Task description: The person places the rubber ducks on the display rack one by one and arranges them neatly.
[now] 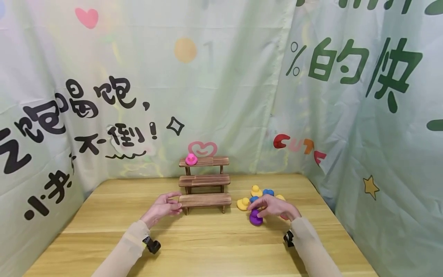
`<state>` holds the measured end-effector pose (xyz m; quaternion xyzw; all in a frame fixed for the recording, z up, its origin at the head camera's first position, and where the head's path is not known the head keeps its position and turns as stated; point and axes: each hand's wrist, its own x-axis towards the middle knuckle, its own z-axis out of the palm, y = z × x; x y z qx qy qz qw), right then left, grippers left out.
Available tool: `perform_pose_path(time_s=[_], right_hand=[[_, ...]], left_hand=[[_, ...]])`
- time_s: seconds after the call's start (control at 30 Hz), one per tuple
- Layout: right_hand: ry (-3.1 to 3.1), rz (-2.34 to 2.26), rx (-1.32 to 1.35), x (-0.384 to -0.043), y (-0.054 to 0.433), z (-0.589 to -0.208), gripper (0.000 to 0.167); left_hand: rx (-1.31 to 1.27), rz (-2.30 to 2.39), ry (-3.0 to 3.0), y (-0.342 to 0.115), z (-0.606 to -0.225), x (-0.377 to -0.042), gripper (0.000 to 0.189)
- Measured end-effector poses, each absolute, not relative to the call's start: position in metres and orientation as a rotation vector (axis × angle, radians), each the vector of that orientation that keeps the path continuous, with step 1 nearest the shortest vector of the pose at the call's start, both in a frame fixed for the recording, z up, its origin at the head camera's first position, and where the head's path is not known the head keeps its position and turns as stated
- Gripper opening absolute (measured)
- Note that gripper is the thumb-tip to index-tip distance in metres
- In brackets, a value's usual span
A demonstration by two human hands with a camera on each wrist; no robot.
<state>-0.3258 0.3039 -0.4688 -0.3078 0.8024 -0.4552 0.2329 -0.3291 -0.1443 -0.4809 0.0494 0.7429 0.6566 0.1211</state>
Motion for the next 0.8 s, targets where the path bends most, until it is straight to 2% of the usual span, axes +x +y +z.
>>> perform_pose_path(time_s=[0.57, 0.8], right_hand=[[2.320, -1.214, -0.793, -0.320, 0.296, -0.472, 0.030], [2.283, -1.223, -0.826, -0.318, 0.286, -0.477, 0.022]], left_hand=[[0.154, 1.899, 2.197, -0.143, -0.478, -0.332, 0.053], [0.127, 1.884, 2.211, -0.143, -0.480, -0.330, 0.054]])
